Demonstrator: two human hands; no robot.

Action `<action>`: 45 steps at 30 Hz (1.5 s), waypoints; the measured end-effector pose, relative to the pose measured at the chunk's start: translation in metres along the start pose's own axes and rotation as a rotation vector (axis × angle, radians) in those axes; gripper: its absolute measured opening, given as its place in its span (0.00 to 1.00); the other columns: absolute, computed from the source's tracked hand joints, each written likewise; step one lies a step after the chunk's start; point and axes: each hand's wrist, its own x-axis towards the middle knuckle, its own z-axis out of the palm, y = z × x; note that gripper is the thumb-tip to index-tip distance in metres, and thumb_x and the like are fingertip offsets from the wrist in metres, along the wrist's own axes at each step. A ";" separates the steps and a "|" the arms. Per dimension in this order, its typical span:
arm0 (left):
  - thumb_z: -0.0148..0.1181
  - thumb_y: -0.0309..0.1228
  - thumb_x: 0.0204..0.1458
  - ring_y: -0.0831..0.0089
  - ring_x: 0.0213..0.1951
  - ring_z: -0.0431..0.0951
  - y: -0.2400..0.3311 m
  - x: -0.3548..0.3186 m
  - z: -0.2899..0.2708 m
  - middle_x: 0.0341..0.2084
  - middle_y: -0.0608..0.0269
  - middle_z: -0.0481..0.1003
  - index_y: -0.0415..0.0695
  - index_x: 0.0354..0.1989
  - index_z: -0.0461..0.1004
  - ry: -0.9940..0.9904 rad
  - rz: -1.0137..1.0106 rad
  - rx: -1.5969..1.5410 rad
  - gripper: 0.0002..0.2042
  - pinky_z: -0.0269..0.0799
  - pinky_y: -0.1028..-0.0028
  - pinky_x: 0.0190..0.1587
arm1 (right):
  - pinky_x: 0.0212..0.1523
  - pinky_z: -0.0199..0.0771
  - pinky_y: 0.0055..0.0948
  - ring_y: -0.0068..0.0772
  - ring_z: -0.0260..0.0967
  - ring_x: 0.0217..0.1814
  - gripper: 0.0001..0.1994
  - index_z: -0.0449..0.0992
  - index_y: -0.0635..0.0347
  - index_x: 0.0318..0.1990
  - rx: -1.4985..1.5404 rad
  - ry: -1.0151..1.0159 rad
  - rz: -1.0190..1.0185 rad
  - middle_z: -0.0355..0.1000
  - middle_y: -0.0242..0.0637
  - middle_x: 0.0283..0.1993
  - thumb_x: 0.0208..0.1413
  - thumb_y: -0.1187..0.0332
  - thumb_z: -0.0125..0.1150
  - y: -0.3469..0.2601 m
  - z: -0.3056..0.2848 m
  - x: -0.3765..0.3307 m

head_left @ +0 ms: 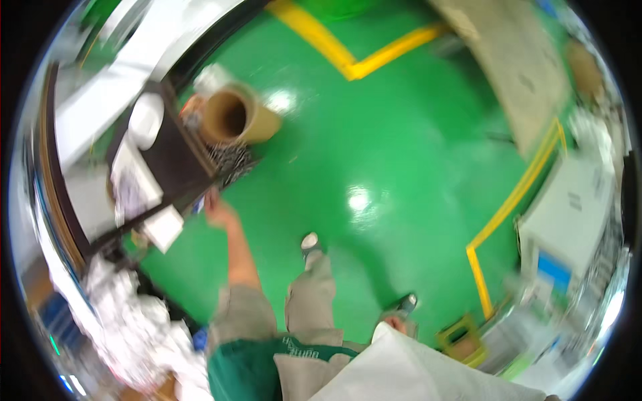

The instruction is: Operating and maintaining industrial machinery, including cutting materials with scissors and reloading tape rolls.

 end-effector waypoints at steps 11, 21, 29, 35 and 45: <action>0.64 0.20 0.46 0.80 0.29 0.66 0.540 -0.536 -0.099 0.28 0.69 0.68 0.42 0.30 0.70 -1.802 -0.341 -0.315 0.08 0.64 0.80 0.33 | 0.39 0.71 0.34 0.33 0.71 0.38 0.15 0.73 0.58 0.50 0.141 0.164 -0.685 0.74 0.41 0.38 0.55 0.68 0.57 -0.102 -0.392 -0.020; 0.62 0.20 0.50 0.78 0.39 0.74 0.838 -0.868 0.018 0.41 0.60 0.74 0.36 0.47 0.73 -2.151 -0.175 -0.165 0.14 0.72 0.77 0.40 | 0.38 0.68 0.21 0.16 0.66 0.36 0.11 0.74 0.62 0.47 0.725 0.372 -0.529 0.73 0.30 0.34 0.57 0.71 0.56 -0.096 -0.757 0.023; 0.58 0.21 0.53 0.75 0.39 0.76 0.977 -1.064 0.239 0.40 0.61 0.76 0.34 0.48 0.71 -2.162 -0.118 -0.235 0.13 0.72 0.74 0.44 | 0.34 0.70 0.27 0.25 0.70 0.32 0.11 0.77 0.60 0.44 0.764 0.901 -0.300 0.75 0.38 0.33 0.58 0.66 0.56 0.020 -0.983 0.107; 0.59 0.20 0.50 0.74 0.38 0.77 1.115 -1.297 0.300 0.40 0.58 0.77 0.33 0.50 0.71 -2.333 0.256 -0.370 0.17 0.74 0.75 0.43 | 0.35 0.71 0.27 0.27 0.73 0.32 0.10 0.77 0.60 0.42 0.774 0.882 -0.097 0.76 0.38 0.31 0.57 0.67 0.55 0.071 -1.077 0.131; 0.60 0.24 0.42 0.56 0.44 0.74 1.092 -1.424 0.468 0.39 0.53 0.75 0.44 0.41 0.78 -1.903 1.254 -0.429 0.14 0.69 0.62 0.51 | 0.39 0.71 0.27 0.25 0.72 0.37 0.11 0.78 0.54 0.43 0.961 0.387 -0.220 0.77 0.33 0.33 0.57 0.61 0.57 -0.032 -1.157 0.304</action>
